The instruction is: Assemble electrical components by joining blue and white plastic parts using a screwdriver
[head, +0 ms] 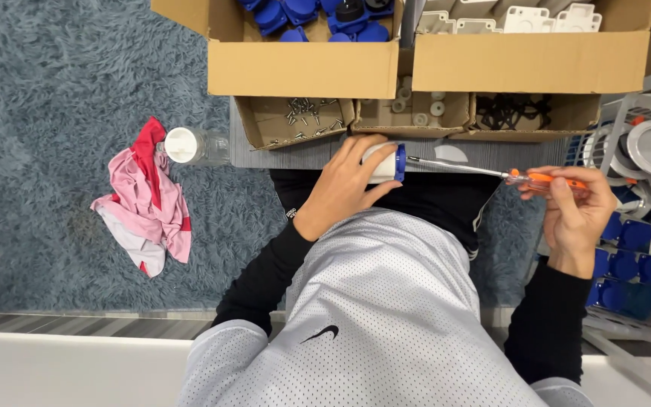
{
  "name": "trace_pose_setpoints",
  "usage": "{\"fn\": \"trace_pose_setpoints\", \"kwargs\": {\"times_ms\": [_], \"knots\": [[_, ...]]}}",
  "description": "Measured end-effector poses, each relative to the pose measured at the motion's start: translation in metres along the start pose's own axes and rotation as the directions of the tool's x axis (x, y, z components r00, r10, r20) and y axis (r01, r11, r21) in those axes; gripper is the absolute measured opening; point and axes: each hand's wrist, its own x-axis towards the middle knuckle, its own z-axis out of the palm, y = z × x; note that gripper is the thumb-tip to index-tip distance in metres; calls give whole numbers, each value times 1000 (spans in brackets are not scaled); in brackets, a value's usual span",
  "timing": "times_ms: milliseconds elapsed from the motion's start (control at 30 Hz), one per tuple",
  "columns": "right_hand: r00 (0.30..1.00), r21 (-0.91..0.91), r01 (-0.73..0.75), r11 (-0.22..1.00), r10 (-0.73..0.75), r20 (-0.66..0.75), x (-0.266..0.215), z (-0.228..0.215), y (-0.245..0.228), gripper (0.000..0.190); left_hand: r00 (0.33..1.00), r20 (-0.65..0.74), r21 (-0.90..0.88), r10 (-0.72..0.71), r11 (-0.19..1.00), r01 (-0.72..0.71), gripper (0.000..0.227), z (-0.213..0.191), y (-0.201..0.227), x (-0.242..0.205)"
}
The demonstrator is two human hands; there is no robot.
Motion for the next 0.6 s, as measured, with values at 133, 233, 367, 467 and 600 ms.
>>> {"fn": "trace_pose_setpoints", "kwargs": {"times_ms": [133, 233, 367, 467, 600], "knots": [[999, 4, 34, 999, -34, -7, -2, -1, -1, 17, 996, -86, -119, 26, 992, -37, 59, 1, -1, -1], [999, 10, 53, 999, -53, 4, -2, 1, -2, 17, 987, -147, -100, 60, 992, -76, 59, 11, -4, -7], [997, 11, 77, 997, -77, 13, -2, -1, 2, 19, 976, -190, -62, 110, 990, -124, 44, 17, -7, -9], [996, -3, 87, 996, -87, 28, -2, -5, 4, 19, 961, -216, 58, 174, 984, -166, 31, 19, -11, -7], [995, 3, 91, 996, -91, 33, 0, 0, 0, 22, 968, -165, 60, 188, 982, -180, 29, 22, -15, -4]]}}
